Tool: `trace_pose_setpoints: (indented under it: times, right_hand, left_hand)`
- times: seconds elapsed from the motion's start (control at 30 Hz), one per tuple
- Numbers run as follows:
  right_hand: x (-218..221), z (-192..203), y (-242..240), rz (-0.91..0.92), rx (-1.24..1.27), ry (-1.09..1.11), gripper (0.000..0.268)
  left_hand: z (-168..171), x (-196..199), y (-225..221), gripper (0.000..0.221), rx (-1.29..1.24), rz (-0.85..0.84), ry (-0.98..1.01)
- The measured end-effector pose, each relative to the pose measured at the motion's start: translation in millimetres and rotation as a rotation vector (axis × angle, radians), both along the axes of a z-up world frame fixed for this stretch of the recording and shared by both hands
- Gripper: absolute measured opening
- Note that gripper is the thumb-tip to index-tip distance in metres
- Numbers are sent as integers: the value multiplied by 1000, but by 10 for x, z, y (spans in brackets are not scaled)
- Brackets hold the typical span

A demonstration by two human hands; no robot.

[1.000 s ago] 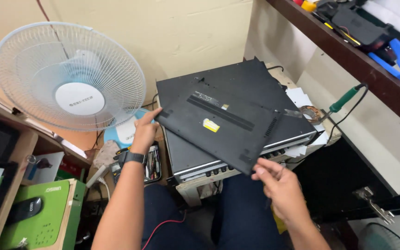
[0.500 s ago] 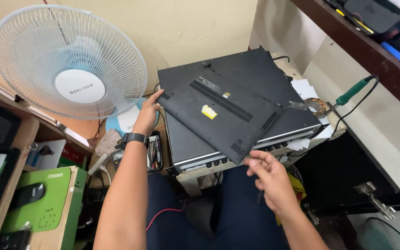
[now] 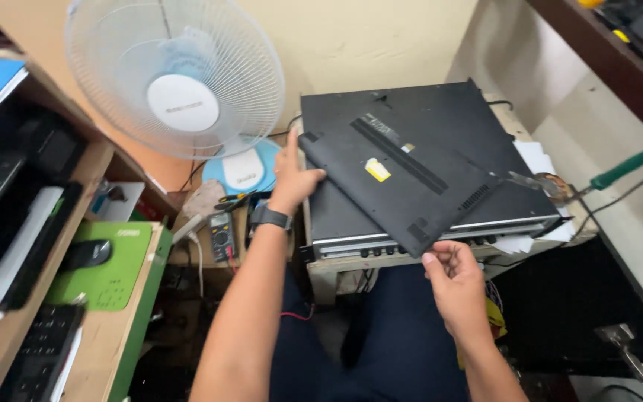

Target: Removing screws and prying open the bottom casing of a laptop to inspect the internal components.

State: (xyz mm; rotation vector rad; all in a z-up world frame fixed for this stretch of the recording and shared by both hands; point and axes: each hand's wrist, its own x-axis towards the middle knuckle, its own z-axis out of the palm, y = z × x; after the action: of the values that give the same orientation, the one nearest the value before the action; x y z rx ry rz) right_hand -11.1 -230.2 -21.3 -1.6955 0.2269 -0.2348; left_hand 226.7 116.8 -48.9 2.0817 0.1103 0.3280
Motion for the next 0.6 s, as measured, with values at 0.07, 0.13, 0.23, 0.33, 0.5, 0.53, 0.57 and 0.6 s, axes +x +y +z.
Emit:
trace_pose_setpoints:
  times: [0.07,0.13,0.23,0.33,0.5,0.53,0.57,0.6]
  right_hand:
    - [-27,92,51,17,-22,17,17]
    - [-46,134,73,28,-43,34,15]
    - [-57,150,102,26,12,68,13]
    - [-19,46,91,67,77,68,9]
    - [25,-141,100,61,143,-30,15]
    - [20,-135,103,63,145,-29,15]
    - [13,-127,107,65,154,-28,16]
    - [21,-116,115,66,163,-29,16]
  left_hand:
    - [533,-403,-219,132,112,-2,149]
    - [845,-685,-400,135,224,-10,302]
    - [996,-946,-560,122,426,-43,248]
    - [1100,-1145,-743,108,496,-94,236]
    - [1011,-1300,-992,110,555,-142,257]
    - [1013,-1330,-1009,110,557,-141,260]
    - [1018,-1362,-1025,109,562,-142,258]
    - [1029,-1379,-1037,108,568,-144,255]
